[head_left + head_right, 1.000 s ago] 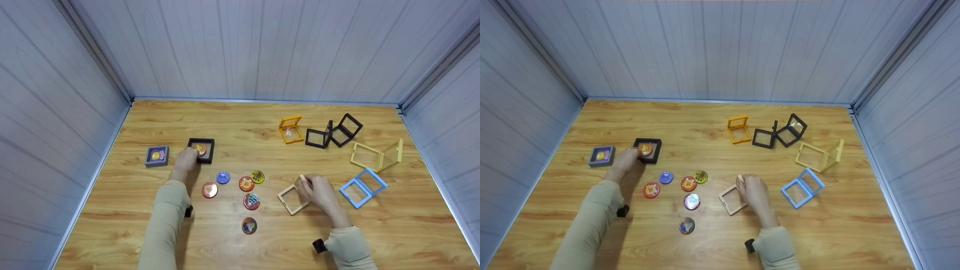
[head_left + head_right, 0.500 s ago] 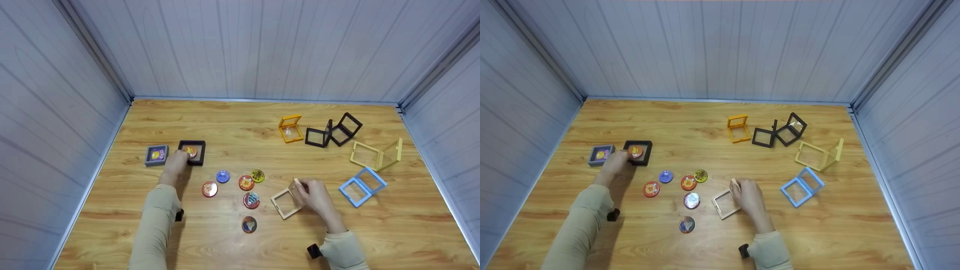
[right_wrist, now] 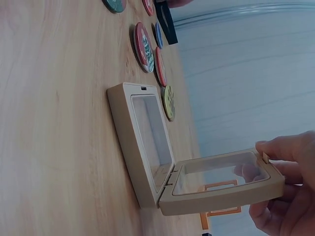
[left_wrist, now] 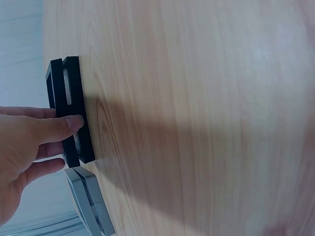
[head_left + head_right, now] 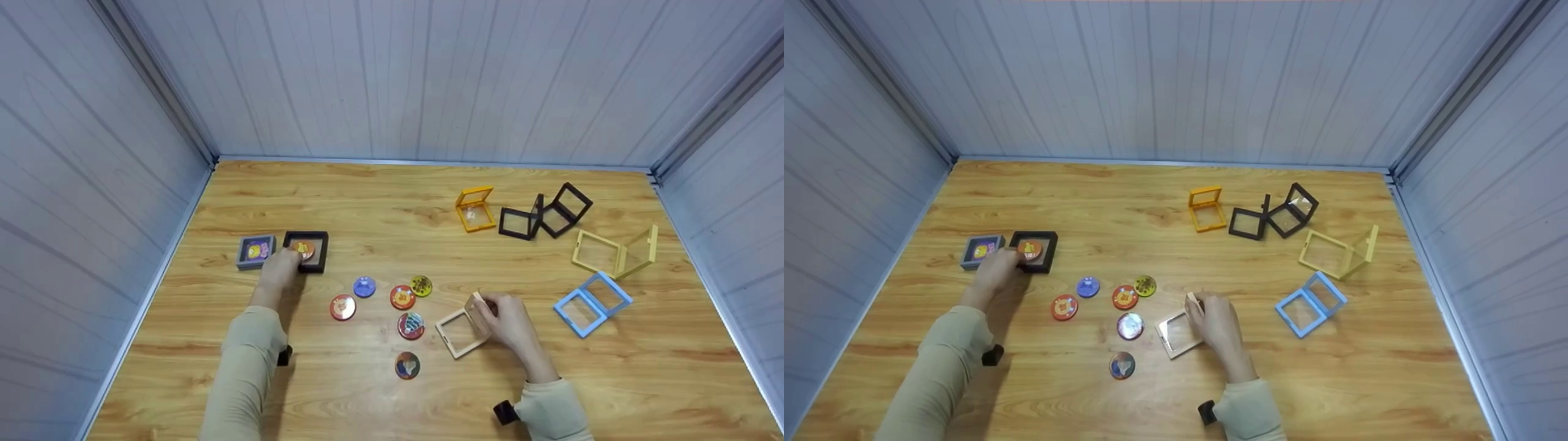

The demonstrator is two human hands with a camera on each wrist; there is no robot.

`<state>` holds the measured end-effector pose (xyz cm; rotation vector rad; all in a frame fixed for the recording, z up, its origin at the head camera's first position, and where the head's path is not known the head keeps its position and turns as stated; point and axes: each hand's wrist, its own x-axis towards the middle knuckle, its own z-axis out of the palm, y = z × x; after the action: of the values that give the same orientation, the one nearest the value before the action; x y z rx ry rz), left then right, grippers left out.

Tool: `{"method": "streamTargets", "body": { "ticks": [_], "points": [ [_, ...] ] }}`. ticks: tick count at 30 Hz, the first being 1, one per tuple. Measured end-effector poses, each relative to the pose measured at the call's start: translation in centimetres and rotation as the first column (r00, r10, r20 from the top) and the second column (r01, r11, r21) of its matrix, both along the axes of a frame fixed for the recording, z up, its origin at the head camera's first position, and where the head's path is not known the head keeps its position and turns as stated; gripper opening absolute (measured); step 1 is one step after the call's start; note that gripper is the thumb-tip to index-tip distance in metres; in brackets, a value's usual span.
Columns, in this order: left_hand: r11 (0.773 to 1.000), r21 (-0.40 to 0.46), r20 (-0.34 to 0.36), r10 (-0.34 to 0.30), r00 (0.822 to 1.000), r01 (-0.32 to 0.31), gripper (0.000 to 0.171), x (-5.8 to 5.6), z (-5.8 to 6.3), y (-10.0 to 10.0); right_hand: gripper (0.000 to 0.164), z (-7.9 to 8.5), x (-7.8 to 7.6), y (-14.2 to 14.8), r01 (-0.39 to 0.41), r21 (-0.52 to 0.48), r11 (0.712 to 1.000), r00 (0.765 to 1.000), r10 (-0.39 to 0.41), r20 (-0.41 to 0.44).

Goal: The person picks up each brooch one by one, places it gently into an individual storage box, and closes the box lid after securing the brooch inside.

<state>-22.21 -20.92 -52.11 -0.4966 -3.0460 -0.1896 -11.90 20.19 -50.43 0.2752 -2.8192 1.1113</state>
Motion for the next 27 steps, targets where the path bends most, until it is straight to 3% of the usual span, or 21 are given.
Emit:
{"method": "streamTargets", "body": {
  "ticks": [7, 12, 16, 21, 27],
  "points": [
    [0.999, 0.047, -0.096, -0.012, 0.995, 0.017, 0.030, 0.9, -0.5, -0.4, 0.008, -0.2, 0.1, -0.1, 0.019, -0.031, 0.999, 1.000, -0.019, -0.006],
    [0.997, 0.066, -0.204, -0.016, 0.979, 0.030, 0.025, 1.9, -0.6, -0.5, 0.008, -0.4, 0.0, 0.1, 0.028, -0.083, 0.996, 1.000, -0.028, 0.007],
    [0.989, 0.146, -0.259, 0.027, 0.965, 0.011, 0.021, 3.0, -0.7, 0.2, 0.012, -0.6, 0.0, 0.3, 0.062, -0.136, 0.989, 0.997, -0.055, 0.054],
    [0.966, 0.256, -0.164, 0.081, 0.983, -0.037, 0.024, 4.6, -0.6, 2.0, 0.013, -0.7, 0.0, 0.4, 0.106, -0.174, 0.979, 0.991, -0.089, 0.103],
    [0.946, 0.320, 0.010, 0.051, 0.999, -0.051, 0.029, 6.2, -0.6, 4.3, 0.014, -0.8, 0.2, 0.5, 0.128, -0.215, 0.968, 0.987, -0.103, 0.124]
  ]
}}
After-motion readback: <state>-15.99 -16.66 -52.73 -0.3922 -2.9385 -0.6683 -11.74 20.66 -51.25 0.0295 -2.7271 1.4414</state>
